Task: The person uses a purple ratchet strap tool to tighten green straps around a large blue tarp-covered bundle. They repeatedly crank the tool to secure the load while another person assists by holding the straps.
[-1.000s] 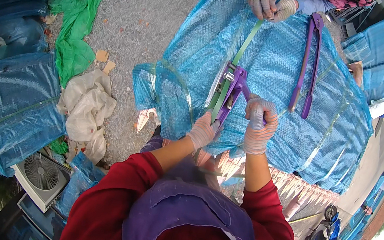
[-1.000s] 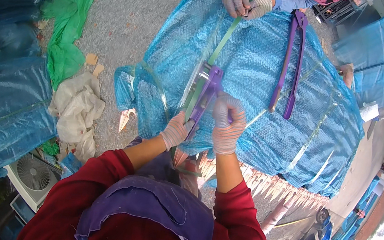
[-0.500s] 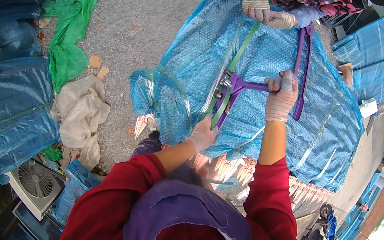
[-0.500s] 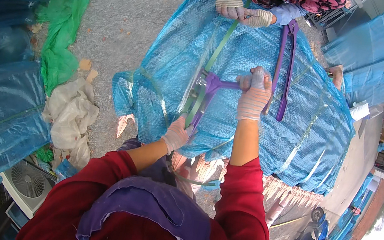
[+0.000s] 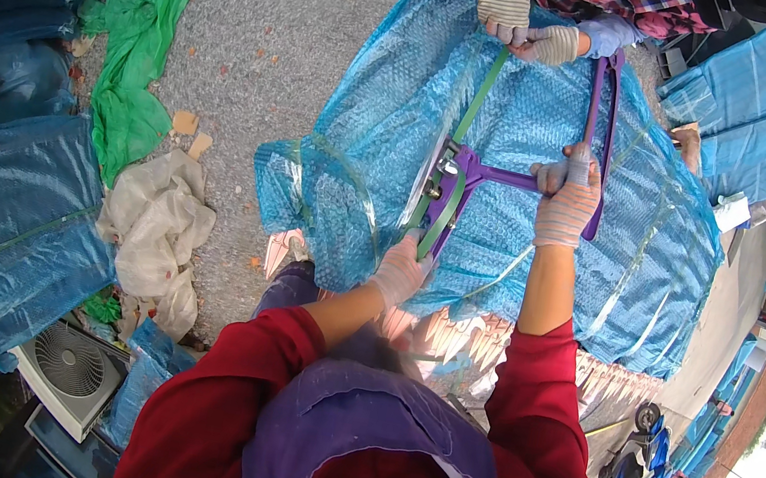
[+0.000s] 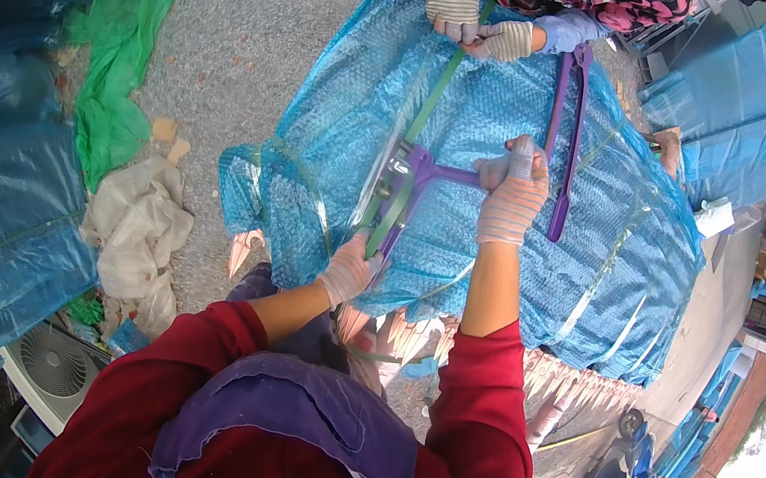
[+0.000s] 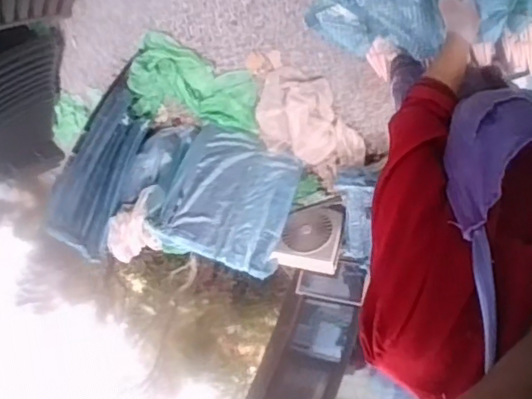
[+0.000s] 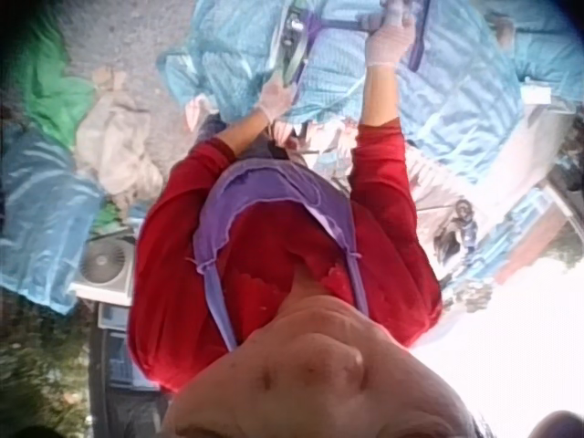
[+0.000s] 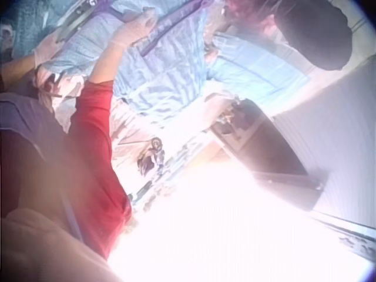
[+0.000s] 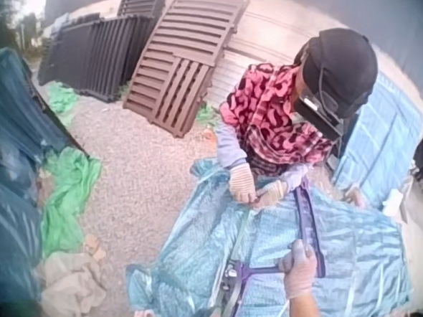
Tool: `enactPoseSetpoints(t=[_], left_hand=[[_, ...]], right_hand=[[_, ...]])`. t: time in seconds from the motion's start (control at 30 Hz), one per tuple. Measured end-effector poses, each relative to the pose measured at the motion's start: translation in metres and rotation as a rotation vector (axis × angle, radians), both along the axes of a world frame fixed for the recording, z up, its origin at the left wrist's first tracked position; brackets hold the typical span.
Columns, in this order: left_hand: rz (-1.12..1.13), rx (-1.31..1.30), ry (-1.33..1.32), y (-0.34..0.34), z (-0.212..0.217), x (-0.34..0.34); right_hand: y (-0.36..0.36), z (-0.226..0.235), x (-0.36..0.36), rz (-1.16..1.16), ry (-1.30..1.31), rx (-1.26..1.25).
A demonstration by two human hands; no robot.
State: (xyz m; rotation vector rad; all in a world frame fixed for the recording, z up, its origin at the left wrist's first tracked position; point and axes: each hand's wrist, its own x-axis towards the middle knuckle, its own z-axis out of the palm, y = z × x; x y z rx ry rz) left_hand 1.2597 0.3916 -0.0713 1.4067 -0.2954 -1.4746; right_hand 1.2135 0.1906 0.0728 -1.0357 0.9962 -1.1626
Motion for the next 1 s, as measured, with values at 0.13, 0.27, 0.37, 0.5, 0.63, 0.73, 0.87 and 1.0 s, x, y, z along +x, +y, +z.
enactPoseSetpoints(t=[0.13, 0.27, 0.37, 0.5, 0.63, 0.73, 0.87, 1.0], left_hand=[[-0.062, -0.075, -0.163, -0.002, -0.013, -0.004], [-0.034, -0.205, -0.406, 0.004, -0.048, -0.017], [-0.087, -0.151, -0.432, 0.004, -0.039, -0.013], [-0.107, -0.065, -0.304, 0.003, -0.027, -0.010], [-0.095, -0.126, -0.486, 0.005, -0.054, -0.016], [-0.086, -0.093, -0.267, 0.004, -0.030, -0.009], [-0.149, 0.004, -0.136, -0.003, 0.016, 0.011], [-0.181, -0.028, -0.238, -0.001, -0.001, 0.006]], right_hand=[[-0.036, 0.002, -0.003, -0.028, -0.041, 0.125], [0.022, 0.000, -0.008, 0.027, -0.019, -0.004], [0.078, -0.031, -0.029, -0.045, 0.104, -0.165], [0.079, -0.026, -0.023, -0.066, 0.017, -0.144], [0.046, -0.004, -0.012, 0.062, -0.032, -0.078], [0.048, -0.020, -0.022, 0.009, 0.227, -0.144], [0.058, -0.028, -0.028, 0.021, 0.201, -0.161], [0.058, -0.032, -0.038, -0.024, 0.190, -0.175]])
